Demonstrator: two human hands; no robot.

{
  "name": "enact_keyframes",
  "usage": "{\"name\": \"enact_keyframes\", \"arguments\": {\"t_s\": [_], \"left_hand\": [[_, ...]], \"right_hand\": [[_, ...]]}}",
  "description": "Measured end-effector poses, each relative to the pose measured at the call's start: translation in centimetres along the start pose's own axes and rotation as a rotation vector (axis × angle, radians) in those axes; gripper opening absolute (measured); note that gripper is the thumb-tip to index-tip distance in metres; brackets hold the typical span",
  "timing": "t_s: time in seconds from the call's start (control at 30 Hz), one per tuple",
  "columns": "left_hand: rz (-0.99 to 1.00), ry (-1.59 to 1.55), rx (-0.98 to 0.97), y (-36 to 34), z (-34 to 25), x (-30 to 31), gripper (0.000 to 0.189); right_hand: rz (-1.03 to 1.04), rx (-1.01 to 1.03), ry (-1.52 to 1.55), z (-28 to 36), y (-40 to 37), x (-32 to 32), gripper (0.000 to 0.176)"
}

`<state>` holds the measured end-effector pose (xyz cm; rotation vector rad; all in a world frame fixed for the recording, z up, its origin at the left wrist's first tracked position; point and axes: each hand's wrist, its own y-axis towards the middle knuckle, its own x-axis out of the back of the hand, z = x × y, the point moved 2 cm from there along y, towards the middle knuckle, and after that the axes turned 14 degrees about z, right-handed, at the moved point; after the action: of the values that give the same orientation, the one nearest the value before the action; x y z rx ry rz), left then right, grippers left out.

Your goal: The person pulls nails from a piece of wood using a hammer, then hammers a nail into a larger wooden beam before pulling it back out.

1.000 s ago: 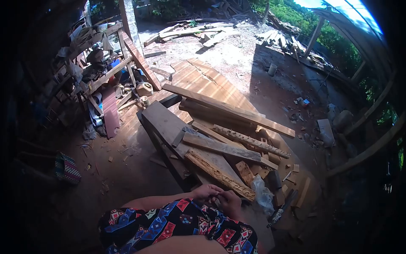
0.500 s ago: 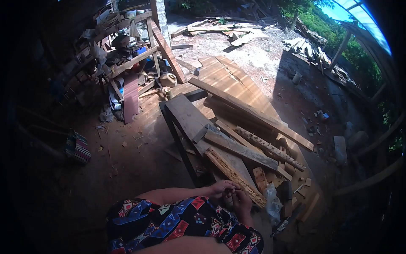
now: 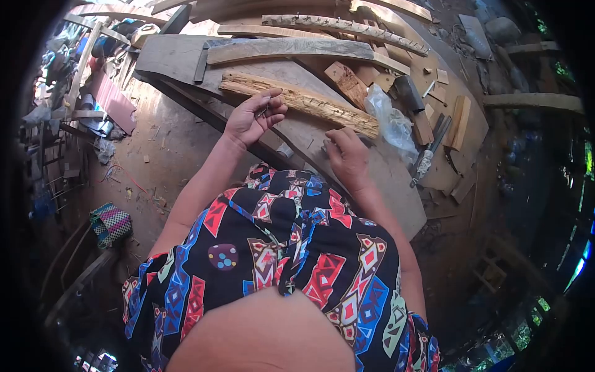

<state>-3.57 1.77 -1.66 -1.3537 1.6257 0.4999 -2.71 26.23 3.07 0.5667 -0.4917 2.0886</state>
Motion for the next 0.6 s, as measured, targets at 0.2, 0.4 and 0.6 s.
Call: {"name": "enact_keyframes", "arguments": {"t_s": [0.2,0.4,0.6], "left_hand": [[-0.117,-0.027,0.053,-1.7,1.7,0.0,0.027],[-0.094,-0.086,0.072,-3.1,2.2,0.9,0.027],[-0.188,0.068,0.163,-3.5,4.0,-0.1,0.023]], "right_hand": [[0.040,0.167,-0.546,0.8,1.2,-1.5,0.023],[0.053,0.185,-0.643,-0.4,1.4,-3.5,0.023],[0.008,0.234,-0.595,-0.8,1.5,-4.0,0.015]]}}
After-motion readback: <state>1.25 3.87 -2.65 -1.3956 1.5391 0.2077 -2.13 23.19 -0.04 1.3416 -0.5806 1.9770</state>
